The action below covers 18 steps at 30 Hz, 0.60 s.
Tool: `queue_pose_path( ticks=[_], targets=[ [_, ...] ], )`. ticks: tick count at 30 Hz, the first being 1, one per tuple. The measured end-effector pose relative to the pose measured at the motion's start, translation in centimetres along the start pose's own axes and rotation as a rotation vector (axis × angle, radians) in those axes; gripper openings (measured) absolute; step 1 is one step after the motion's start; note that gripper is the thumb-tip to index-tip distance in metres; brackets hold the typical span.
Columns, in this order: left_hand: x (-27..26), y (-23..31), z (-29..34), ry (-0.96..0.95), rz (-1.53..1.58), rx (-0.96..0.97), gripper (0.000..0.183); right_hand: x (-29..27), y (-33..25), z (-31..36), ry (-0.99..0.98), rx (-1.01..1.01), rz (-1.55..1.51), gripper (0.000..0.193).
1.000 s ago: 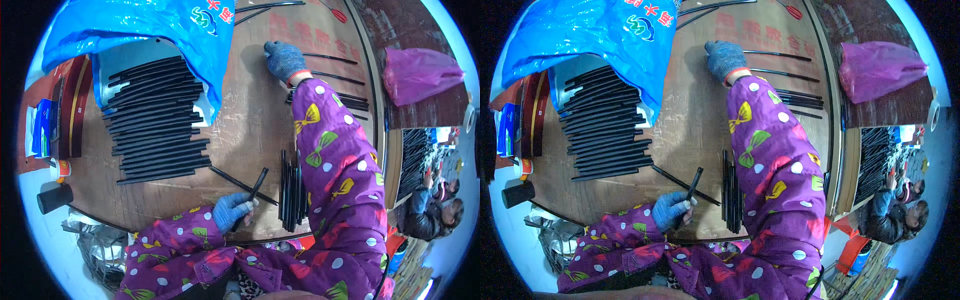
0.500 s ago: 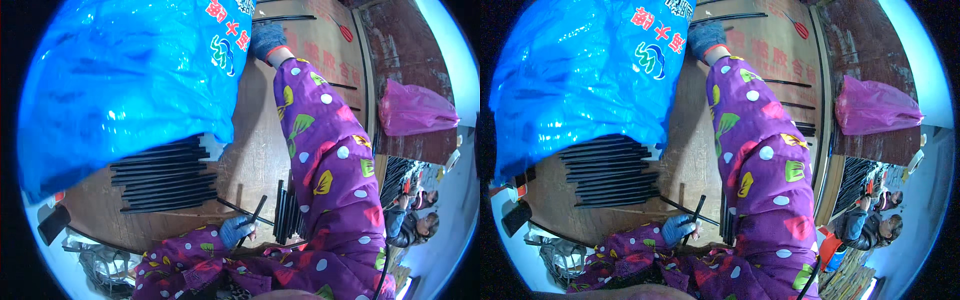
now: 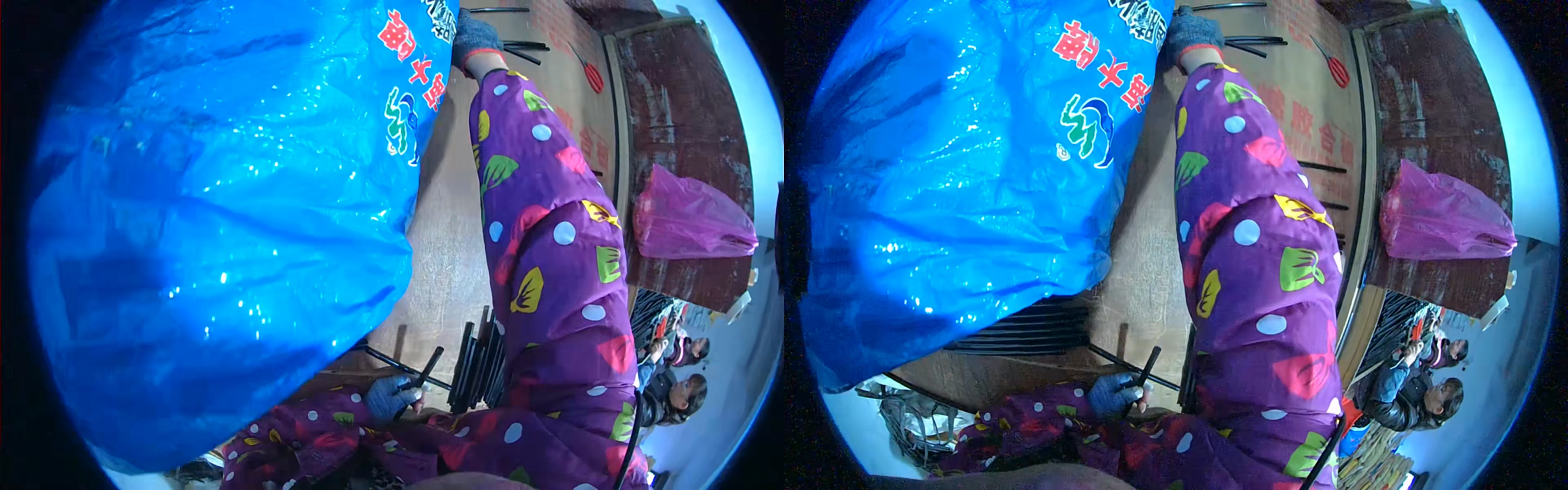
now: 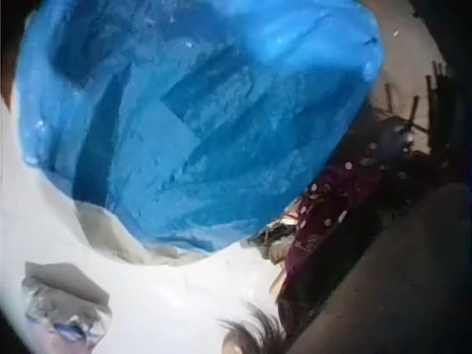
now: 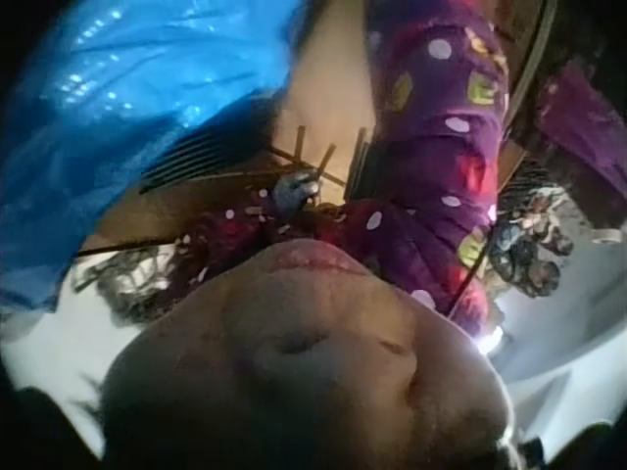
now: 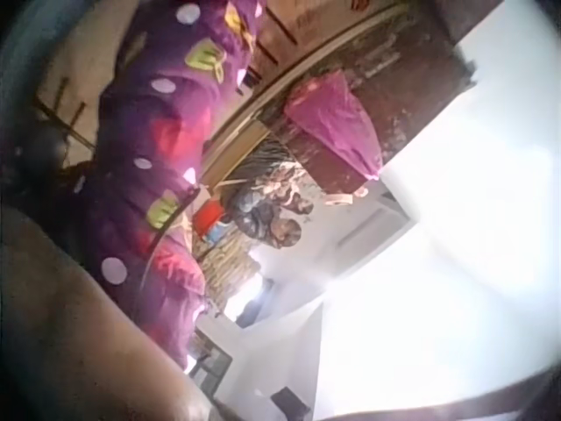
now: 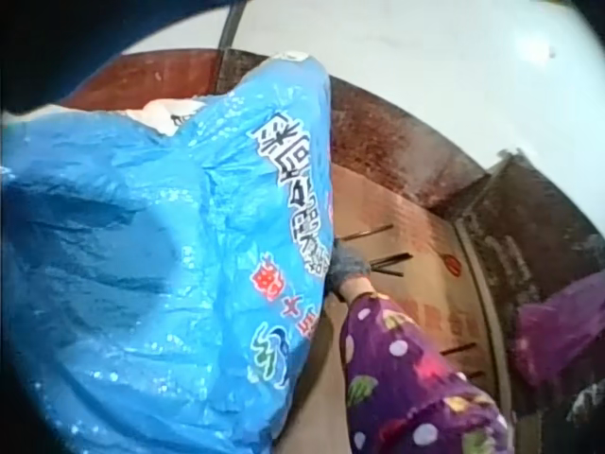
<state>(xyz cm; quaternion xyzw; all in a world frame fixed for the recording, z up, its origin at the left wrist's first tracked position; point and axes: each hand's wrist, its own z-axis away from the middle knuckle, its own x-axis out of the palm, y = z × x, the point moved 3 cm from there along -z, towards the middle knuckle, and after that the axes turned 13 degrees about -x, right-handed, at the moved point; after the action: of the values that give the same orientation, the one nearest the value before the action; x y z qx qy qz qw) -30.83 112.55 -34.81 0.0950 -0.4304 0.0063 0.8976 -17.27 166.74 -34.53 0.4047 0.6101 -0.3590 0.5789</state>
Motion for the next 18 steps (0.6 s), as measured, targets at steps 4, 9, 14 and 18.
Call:
queue_pose_path(
  ticks=[4,9,14,18],
  targets=[
    [-0.1,0.2,-0.9,-0.014,0.007,-0.005,0.019,-0.7,1.8,-1.5,-0.379,0.119,-0.134,0.045],
    [0.0,0.7,-1.2,-0.009,-0.033,0.004,0.019,-1.0,2.8,-0.3,0.036,-0.145,0.156,0.035],
    [0.1,0.1,-0.6,0.007,-0.017,0.038,0.018,-1.4,1.3,-1.7,-0.069,0.009,0.01,0.027],
    [0.4,-0.1,-1.2,-0.021,-0.015,0.045,0.018,-0.8,3.1,-1.7,-0.161,-0.023,-0.038,0.033]
  ],
)
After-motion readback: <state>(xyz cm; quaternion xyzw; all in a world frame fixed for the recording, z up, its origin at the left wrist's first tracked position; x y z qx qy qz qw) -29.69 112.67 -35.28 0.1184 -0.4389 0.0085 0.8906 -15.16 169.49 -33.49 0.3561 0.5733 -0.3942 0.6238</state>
